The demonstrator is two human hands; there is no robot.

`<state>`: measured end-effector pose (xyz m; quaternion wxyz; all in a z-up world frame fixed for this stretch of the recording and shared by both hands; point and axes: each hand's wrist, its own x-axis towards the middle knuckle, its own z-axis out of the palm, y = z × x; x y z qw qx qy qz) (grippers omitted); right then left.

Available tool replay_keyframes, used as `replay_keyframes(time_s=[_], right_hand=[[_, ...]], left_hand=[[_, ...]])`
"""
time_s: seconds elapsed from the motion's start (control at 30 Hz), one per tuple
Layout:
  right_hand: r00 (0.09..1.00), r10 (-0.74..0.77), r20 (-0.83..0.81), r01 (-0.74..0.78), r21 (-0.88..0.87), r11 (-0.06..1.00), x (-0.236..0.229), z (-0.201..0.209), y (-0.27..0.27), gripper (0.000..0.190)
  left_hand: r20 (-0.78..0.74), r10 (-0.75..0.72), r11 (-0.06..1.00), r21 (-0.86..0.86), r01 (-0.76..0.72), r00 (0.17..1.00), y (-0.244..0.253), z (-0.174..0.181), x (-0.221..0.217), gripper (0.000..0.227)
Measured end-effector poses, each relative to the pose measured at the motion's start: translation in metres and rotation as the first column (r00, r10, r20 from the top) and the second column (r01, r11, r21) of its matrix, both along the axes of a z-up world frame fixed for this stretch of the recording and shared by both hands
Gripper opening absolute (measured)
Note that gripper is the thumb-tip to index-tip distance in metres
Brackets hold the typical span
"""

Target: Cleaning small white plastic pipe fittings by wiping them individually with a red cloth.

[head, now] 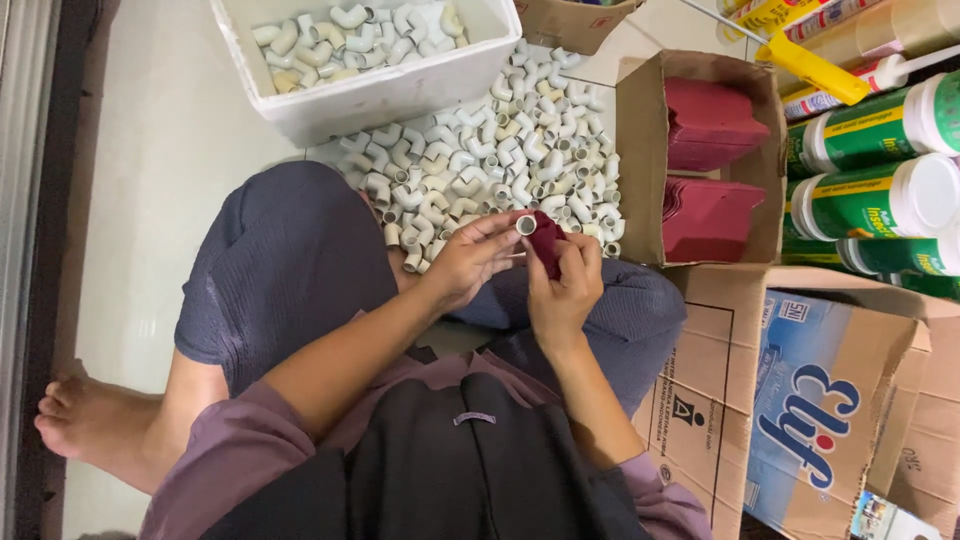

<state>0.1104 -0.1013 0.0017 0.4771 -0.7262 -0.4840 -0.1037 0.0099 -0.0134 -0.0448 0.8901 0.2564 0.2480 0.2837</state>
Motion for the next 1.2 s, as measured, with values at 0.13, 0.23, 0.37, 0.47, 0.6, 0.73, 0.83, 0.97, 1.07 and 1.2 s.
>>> replay_keyframes(time_s=[0.13, 0.23, 0.37, 0.47, 0.6, 0.73, 0.83, 0.97, 1.07, 1.2], right_hand=[[0.997, 0.079, -0.012, -0.079, 0.01, 0.997, 0.001, 0.007, 0.0, 0.021], [0.972, 0.205, -0.115, -0.212, -0.046, 0.976, 0.001, 0.01, 0.0, 0.022], [0.902, 0.223, -0.369, -0.285, -0.123, 0.951, 0.009, 0.001, -0.004, 0.026], [0.835, 0.064, -0.547, -0.19, -0.177, 0.966, 0.019, -0.006, -0.005, 0.027], [0.582, -0.068, -0.81, 0.006, -0.079, 0.997, 0.025, -0.009, -0.004, 0.017], [0.819, 0.226, -0.528, -0.348, -0.144, 0.926, 0.023, 0.006, -0.01, 0.036], [0.82, 0.215, -0.53, -0.352, -0.171, 0.92, 0.022, 0.014, 0.0, 0.031], [0.552, 0.026, -0.833, -0.293, -0.164, 0.942, -0.005, 0.032, 0.006, 0.031], [0.259, 0.021, -0.966, -0.278, -0.054, 0.959, 0.001, 0.022, 0.005, 0.035], [-0.013, 0.049, -0.999, -0.226, 0.051, 0.973, 0.017, 0.011, -0.004, 0.037]], left_hand=[[0.064, -0.033, 0.999, -0.01, 0.034, 0.997, 0.001, 0.008, -0.004, 0.037], [0.086, -0.062, 0.998, 0.023, 0.06, 0.994, 0.003, 0.002, -0.004, 0.037], [0.063, -0.04, 0.992, 0.119, 0.033, 0.997, 0.008, -0.004, -0.003, 0.038], [0.034, -0.023, 0.988, 0.155, 0.017, 0.999, 0.012, -0.011, -0.002, 0.036], [-0.042, 0.005, 0.943, 0.333, 0.01, 0.999, 0.013, 0.006, -0.006, 0.039], [-0.04, 0.029, 0.944, 0.33, -0.014, 0.999, 0.012, -0.008, -0.005, 0.04], [-0.095, 0.141, 0.891, 0.446, -0.085, 0.985, 0.015, 0.022, -0.012, 0.036], [-0.219, 0.365, 0.624, 0.779, -0.064, 0.905, 0.02, 0.032, -0.02, 0.03], [-0.187, 0.509, 0.288, 0.957, 0.038, 0.84, 0.025, 0.03, -0.018, 0.023], [-0.095, 0.595, 0.101, 0.994, 0.043, 0.798, 0.025, 0.017, -0.014, 0.021]])
